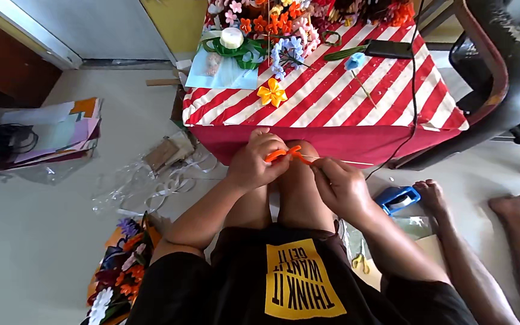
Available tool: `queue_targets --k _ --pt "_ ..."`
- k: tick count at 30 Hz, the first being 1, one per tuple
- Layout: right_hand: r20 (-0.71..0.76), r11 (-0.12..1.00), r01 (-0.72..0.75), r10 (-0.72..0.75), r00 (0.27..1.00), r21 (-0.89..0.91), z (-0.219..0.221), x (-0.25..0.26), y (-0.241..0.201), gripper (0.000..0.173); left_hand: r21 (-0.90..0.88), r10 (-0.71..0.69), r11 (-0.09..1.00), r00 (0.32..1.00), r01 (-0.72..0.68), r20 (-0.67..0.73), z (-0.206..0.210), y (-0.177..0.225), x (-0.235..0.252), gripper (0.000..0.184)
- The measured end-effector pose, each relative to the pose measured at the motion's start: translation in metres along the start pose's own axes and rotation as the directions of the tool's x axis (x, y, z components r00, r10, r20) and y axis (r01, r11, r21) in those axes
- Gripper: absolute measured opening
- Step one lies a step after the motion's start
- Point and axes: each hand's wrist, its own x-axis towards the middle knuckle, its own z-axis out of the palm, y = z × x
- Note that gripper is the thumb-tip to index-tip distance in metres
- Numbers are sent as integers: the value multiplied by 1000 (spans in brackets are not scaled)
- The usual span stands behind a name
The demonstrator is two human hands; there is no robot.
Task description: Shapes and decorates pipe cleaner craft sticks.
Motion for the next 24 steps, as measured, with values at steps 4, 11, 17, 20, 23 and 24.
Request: queue_targets --k 4,11,17,20,23,24 --pt "115 971 102 -78 990 -217 -27 14 3 23 -88 5 996 994 5 107 -6 5 4 9" --pt "318 963 230 -265 910 143 -49 32 41 23 -455 -141 863 968 222 205 -10 14 4 12" --pt "180 870 103 -213 960 482 -12 20 56 21 -680 -275 658 944 322 180 13 19 3 3" --pt "9 886 45 -56 998 462 27 0 38 22 -622 -272 729 955 286 121 15 20 9 2" --pt "-158 948 43 7 987 316 56 -18 11 25 -427 -258 869 965 249 37 12 18 12 1" --pt "-169 957 30 21 985 290 58 -20 3 25 -351 -221 912 975 210 10 11 15 11 2"
